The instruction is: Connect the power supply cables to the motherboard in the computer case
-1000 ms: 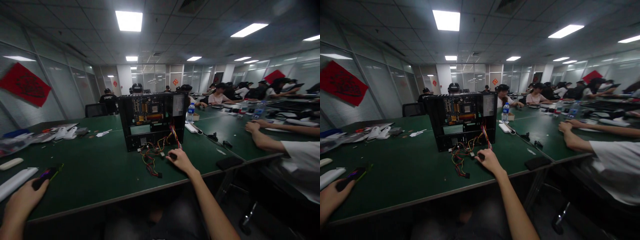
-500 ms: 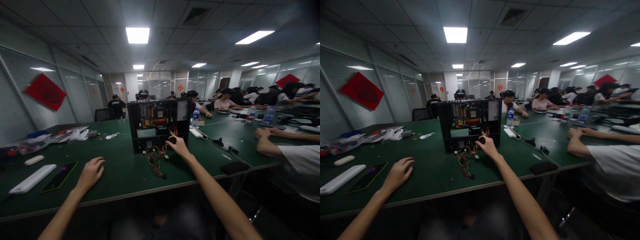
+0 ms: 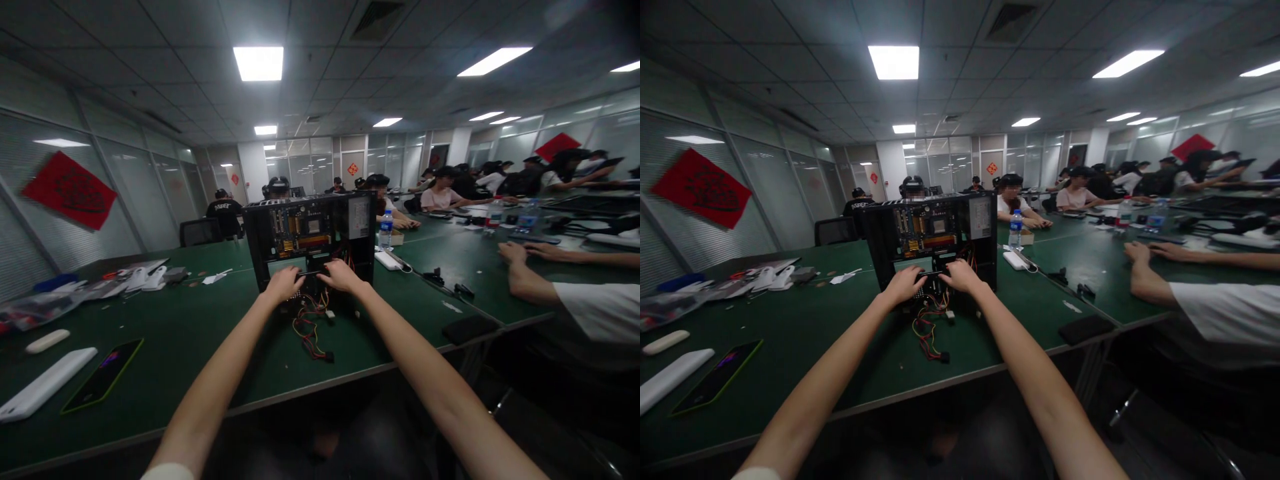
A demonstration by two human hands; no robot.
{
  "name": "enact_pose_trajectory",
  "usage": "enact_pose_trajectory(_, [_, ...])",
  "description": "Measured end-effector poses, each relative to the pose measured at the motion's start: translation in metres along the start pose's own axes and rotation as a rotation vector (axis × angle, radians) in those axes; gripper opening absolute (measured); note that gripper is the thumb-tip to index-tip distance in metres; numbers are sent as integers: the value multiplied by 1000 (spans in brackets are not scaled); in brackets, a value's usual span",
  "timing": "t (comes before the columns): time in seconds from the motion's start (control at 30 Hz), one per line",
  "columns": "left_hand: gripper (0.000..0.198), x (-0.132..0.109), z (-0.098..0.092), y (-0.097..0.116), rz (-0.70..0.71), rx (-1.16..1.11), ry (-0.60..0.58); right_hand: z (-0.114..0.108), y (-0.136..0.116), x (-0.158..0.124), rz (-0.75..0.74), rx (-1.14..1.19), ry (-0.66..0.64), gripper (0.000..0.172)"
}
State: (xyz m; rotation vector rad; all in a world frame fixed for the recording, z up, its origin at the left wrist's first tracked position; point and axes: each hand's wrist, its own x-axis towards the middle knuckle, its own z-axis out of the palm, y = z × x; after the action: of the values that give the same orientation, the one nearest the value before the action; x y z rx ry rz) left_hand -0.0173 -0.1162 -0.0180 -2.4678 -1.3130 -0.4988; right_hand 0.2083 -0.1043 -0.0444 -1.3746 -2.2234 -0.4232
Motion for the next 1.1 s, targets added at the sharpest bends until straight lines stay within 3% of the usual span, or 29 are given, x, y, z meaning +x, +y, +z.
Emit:
enact_pose_trajectory(0.07, [50, 9, 11, 2, -95, 10, -20, 4, -4, -4, 27, -4, 51, 31])
enact_pose_trajectory(0.17, [60, 6, 27, 4, -191, 37, 48, 15, -14, -12, 92, -20, 168, 33])
enact_pose_trajectory(0.33, [68, 0, 35, 4, -201, 68, 96, 26, -24, -17, 163, 15, 281, 36])
enact_pose_trajectory(0.6, [71, 0, 37, 2, -233, 46, 101, 22, -21, -14, 161, 41, 255, 37])
enact_pose_trajectory(0.9, [63, -6, 50, 1, -191, 26, 188, 15, -26, -20, 151, 14, 220, 34])
enact_pose_trajectory(1.1, [64, -7, 46, 3, -182, 38, 201, 11, -29, -22, 166, 19, 228, 35])
